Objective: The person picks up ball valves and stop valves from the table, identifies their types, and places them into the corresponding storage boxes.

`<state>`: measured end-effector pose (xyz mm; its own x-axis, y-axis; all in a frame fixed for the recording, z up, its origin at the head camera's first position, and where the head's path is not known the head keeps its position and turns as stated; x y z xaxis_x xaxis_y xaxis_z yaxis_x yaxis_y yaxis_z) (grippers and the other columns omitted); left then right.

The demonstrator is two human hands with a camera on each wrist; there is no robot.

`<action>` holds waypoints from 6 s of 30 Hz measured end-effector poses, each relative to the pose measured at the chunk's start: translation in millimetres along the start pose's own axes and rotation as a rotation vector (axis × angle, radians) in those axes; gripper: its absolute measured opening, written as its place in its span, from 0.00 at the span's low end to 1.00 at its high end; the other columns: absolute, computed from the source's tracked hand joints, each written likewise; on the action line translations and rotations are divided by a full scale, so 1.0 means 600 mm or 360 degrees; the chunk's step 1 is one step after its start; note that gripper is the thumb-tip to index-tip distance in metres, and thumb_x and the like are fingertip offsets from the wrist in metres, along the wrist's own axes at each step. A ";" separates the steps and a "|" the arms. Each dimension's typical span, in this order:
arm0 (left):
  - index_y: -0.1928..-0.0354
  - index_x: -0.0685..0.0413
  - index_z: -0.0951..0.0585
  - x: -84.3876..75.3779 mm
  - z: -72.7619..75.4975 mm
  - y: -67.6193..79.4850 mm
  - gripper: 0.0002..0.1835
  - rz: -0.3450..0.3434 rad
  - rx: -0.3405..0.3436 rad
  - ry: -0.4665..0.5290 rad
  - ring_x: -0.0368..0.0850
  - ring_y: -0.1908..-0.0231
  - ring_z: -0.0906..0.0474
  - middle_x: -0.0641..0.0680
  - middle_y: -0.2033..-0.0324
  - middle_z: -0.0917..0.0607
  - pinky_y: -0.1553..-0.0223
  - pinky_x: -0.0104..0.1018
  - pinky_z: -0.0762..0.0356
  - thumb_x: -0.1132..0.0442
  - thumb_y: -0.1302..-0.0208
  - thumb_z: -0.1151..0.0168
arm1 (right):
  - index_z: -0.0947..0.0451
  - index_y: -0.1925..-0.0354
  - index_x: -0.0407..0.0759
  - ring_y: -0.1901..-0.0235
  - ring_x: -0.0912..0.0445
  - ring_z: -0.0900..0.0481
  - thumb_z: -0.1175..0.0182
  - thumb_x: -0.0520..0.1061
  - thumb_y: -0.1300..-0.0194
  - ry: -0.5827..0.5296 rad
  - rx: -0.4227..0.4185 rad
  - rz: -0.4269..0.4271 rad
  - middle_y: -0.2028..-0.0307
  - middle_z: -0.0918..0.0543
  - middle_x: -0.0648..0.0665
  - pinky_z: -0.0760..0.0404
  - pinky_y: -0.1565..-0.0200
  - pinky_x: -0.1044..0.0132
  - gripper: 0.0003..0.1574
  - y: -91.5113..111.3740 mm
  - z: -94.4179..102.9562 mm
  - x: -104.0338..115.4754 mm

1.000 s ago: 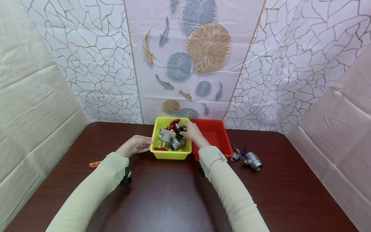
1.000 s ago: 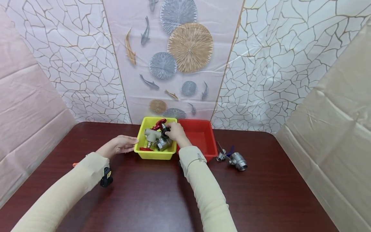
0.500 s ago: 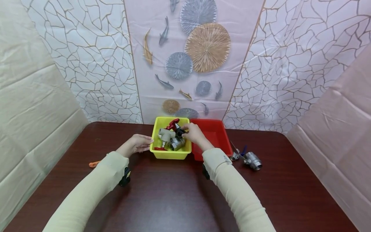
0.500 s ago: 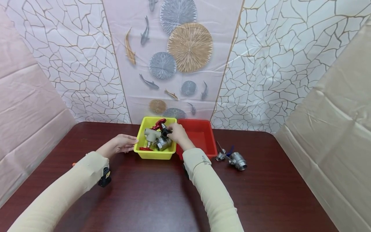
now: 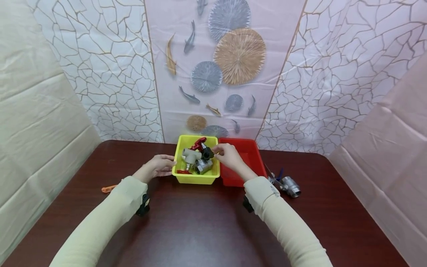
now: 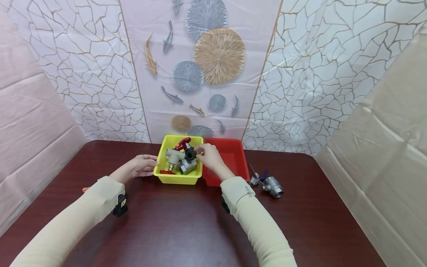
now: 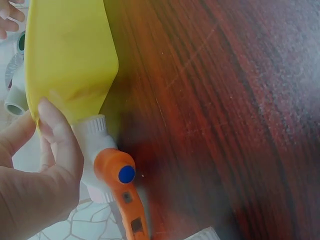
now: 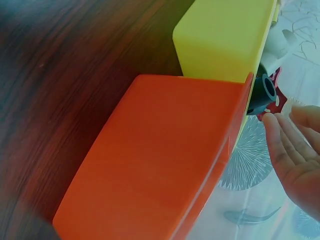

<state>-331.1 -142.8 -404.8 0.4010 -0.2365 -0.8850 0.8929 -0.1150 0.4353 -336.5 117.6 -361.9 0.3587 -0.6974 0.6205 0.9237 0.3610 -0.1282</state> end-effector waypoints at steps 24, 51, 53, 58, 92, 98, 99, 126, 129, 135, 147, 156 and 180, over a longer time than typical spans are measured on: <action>0.41 0.73 0.31 0.019 -0.007 0.036 0.20 -0.0518 -0.0043 -0.0305 0.43 0.72 0.20 0.57 0.68 0.20 0.68 0.39 0.17 0.68 0.31 0.52 | 0.19 0.56 0.34 0.61 0.49 0.17 0.40 0.35 0.39 -0.0015 -0.0136 0.0223 0.60 0.15 0.38 0.18 0.56 0.56 0.12 0.111 0.055 -0.023; 0.56 0.63 0.19 0.027 -0.002 0.054 0.10 -0.1052 -0.0439 -0.0936 0.48 0.69 0.21 0.58 0.70 0.17 0.72 0.35 0.26 0.69 0.35 0.47 | 0.19 0.60 0.34 0.74 0.69 0.23 0.38 0.32 0.42 0.0074 -0.0634 0.0158 0.65 0.15 0.36 0.26 0.71 0.77 0.10 0.262 0.156 -0.160; 0.56 0.64 0.19 0.028 -0.001 0.052 0.11 -0.1071 -0.0452 -0.0937 0.50 0.67 0.21 0.58 0.68 0.18 0.69 0.37 0.24 0.69 0.36 0.47 | 0.19 0.60 0.34 0.74 0.68 0.22 0.38 0.32 0.42 0.0077 -0.0643 0.0138 0.65 0.15 0.35 0.26 0.72 0.78 0.10 0.271 0.158 -0.164; 0.49 0.64 0.23 0.026 0.002 0.047 0.14 -0.1097 -0.0469 -0.0980 0.54 0.62 0.22 0.61 0.63 0.21 0.62 0.45 0.22 0.70 0.37 0.46 | 0.19 0.60 0.33 0.75 0.70 0.23 0.38 0.32 0.41 0.0084 -0.0684 0.0083 0.66 0.16 0.33 0.27 0.73 0.79 0.09 0.291 0.164 -0.178; 0.54 0.56 0.19 -0.031 0.032 -0.023 0.15 -0.0702 -0.0017 -0.1838 0.56 0.51 0.30 0.59 0.55 0.24 0.50 0.48 0.28 0.68 0.45 0.39 | 0.19 0.60 0.33 0.76 0.70 0.23 0.39 0.33 0.41 0.0039 -0.0721 -0.0007 0.69 0.17 0.62 0.28 0.75 0.78 0.09 0.312 0.161 -0.215; 0.55 0.52 0.20 -0.020 0.023 -0.023 0.19 -0.0613 -0.0046 -0.1906 0.54 0.53 0.35 0.57 0.56 0.26 0.53 0.47 0.29 0.70 0.52 0.32 | 0.20 0.60 0.31 0.77 0.72 0.25 0.38 0.31 0.42 0.0048 -0.0717 -0.0017 0.69 0.14 0.46 0.28 0.76 0.76 0.09 0.310 0.154 -0.208; 0.54 0.52 0.20 -0.017 0.021 -0.024 0.20 -0.0614 -0.0066 -0.1904 0.54 0.53 0.36 0.57 0.55 0.26 0.54 0.47 0.28 0.70 0.52 0.32 | 0.20 0.60 0.31 0.77 0.71 0.25 0.38 0.31 0.42 0.0054 -0.0714 -0.0015 0.69 0.14 0.43 0.28 0.76 0.76 0.09 0.310 0.153 -0.208; 0.48 0.56 0.23 0.010 -0.002 -0.039 0.20 -0.0620 -0.0086 -0.2028 0.55 0.58 0.28 0.60 0.57 0.25 0.60 0.46 0.26 0.64 0.45 0.36 | 0.19 0.59 0.33 0.76 0.67 0.22 0.40 0.31 0.41 -0.0002 -0.0654 -0.0004 0.68 0.15 0.50 0.25 0.74 0.76 0.10 0.303 0.147 -0.201; 0.49 0.55 0.22 0.008 0.005 -0.038 0.20 -0.0617 -0.0060 -0.2032 0.51 0.65 0.27 0.58 0.57 0.24 0.65 0.41 0.26 0.67 0.47 0.36 | 0.20 0.59 0.31 0.76 0.67 0.22 0.40 0.31 0.40 0.0006 -0.0645 -0.0008 0.66 0.16 0.36 0.25 0.75 0.76 0.10 0.302 0.145 -0.199; 0.47 0.57 0.22 0.001 0.019 -0.031 0.23 -0.0678 -0.0035 -0.2093 0.48 0.70 0.26 0.60 0.53 0.23 0.68 0.36 0.27 0.70 0.50 0.38 | 0.19 0.59 0.33 0.75 0.69 0.22 0.40 0.32 0.40 0.0010 -0.0652 -0.0015 0.68 0.15 0.48 0.25 0.75 0.76 0.09 0.305 0.147 -0.199; 0.57 0.53 0.19 0.005 0.046 -0.025 0.18 -0.0812 -0.0045 -0.2190 0.50 0.68 0.26 0.57 0.62 0.22 0.70 0.37 0.27 0.69 0.54 0.33 | 0.20 0.59 0.31 0.75 0.67 0.22 0.41 0.33 0.39 0.0023 -0.0642 -0.0012 0.66 0.17 0.33 0.25 0.74 0.77 0.09 0.301 0.147 -0.200; 0.57 0.52 0.20 -0.002 0.060 -0.003 0.17 -0.0920 -0.0034 -0.2153 0.50 0.65 0.26 0.55 0.62 0.22 0.69 0.37 0.26 0.68 0.53 0.33 | 0.20 0.60 0.30 0.77 0.69 0.25 0.41 0.34 0.39 0.0001 -0.0586 -0.0124 0.66 0.16 0.34 0.26 0.76 0.75 0.09 0.289 0.142 -0.194; 0.62 0.48 0.18 0.007 0.081 0.057 0.16 -0.1224 -0.0069 -0.2065 0.49 0.62 0.26 0.49 0.65 0.21 0.67 0.41 0.26 0.69 0.57 0.31 | 0.39 0.37 0.26 0.72 0.62 0.20 0.53 0.34 0.31 -0.1368 -0.0050 -0.0909 0.72 0.19 0.53 0.17 0.63 0.70 0.25 0.183 0.120 -0.190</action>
<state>-309.0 -194.9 -385.8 -0.5869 -0.8003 -0.1229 0.8096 -0.5816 -0.0789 -285.7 281.1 -390.8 -0.3407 -0.0775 0.9370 0.9336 0.0898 0.3469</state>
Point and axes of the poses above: each hand's wrist, its own y-axis away from the middle knuckle, its own z-axis out of the back of the hand, x = y × z, the point moved 1 cm from there along -y, towards the middle knuckle
